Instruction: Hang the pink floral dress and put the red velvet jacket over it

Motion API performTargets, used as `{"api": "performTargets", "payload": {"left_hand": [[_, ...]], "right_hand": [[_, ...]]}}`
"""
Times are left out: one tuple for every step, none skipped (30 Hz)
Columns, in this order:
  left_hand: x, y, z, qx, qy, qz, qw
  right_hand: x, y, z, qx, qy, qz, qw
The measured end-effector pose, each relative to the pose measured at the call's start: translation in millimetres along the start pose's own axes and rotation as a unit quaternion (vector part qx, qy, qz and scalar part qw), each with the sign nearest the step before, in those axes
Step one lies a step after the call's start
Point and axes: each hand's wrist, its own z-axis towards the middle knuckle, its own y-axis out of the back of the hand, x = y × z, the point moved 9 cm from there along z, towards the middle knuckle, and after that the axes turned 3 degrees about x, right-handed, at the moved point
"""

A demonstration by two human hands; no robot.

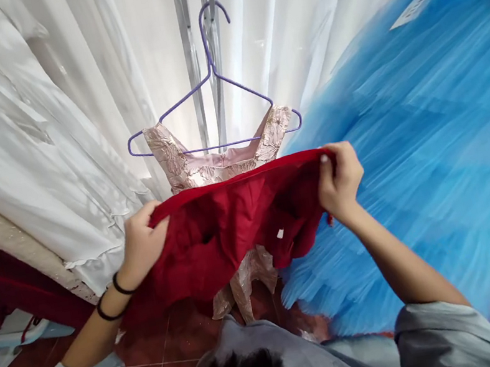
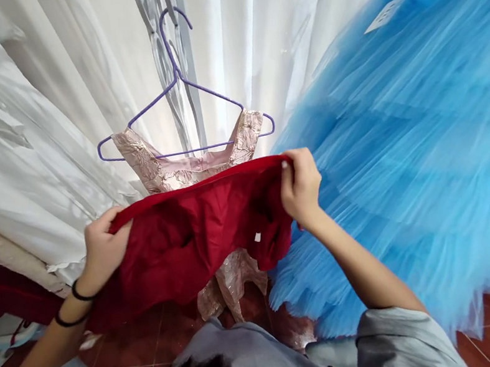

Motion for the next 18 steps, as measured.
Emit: {"api": "performTargets", "payload": {"left_hand": [[-7, -8, -10, 0.005, 0.003, 0.012, 1.000], [-6, -26, -22, 0.053, 0.015, 0.016, 0.998], [0, -52, -37, 0.129, 0.032, 0.012, 0.991], [9, -78, -53, 0.204, 0.050, -0.002, 0.978], [19, -99, -67, 0.257, 0.069, -0.017, 0.964], [27, -115, -78, 0.289, 0.083, -0.035, 0.953], [32, -125, -84, 0.303, 0.092, -0.055, 0.947], [32, -132, -87, 0.304, 0.097, -0.076, 0.945], [27, -137, -88, 0.304, 0.094, -0.097, 0.943], [17, -140, -87, 0.305, 0.086, -0.115, 0.942], [4, -142, -85, 0.306, 0.075, -0.127, 0.941], [-9, -143, -83, 0.308, 0.062, -0.128, 0.941], [-22, -143, -81, 0.318, 0.045, -0.122, 0.939], [-32, -142, -78, 0.335, 0.028, -0.120, 0.934], [-37, -140, -75, 0.351, 0.013, -0.131, 0.927], [-36, -134, -68, 0.359, -0.001, -0.158, 0.920], [-30, -123, -56, 0.342, -0.014, -0.197, 0.919], [-16, -107, -38, 0.293, -0.025, -0.237, 0.926]], "right_hand": [[5, -11, -14, 0.017, -0.008, 0.016, 1.000], [8, -33, -32, 0.083, -0.018, 0.040, 0.996], [9, -62, -55, 0.180, -0.034, 0.069, 0.981], [8, -91, -83, 0.280, -0.056, 0.100, 0.953], [7, -116, -111, 0.354, -0.080, 0.134, 0.922], [5, -134, -135, 0.391, -0.111, 0.161, 0.899], [5, -149, -153, 0.414, -0.131, 0.191, 0.880], [9, -161, -166, 0.424, -0.139, 0.223, 0.867], [17, -171, -175, 0.430, -0.134, 0.257, 0.855], [30, -181, -182, 0.443, -0.116, 0.296, 0.838], [46, -189, -188, 0.462, -0.094, 0.339, 0.814], [62, -196, -195, 0.486, -0.076, 0.381, 0.783], [76, -201, -201, 0.508, -0.068, 0.418, 0.750], [85, -204, -205, 0.526, -0.071, 0.445, 0.722], [89, -203, -207, 0.536, -0.083, 0.463, 0.701], [87, -198, -206, 0.536, -0.100, 0.473, 0.691], [79, -187, -201, 0.526, -0.119, 0.477, 0.694], [65, -172, -192, 0.506, -0.136, 0.472, 0.709]]}}
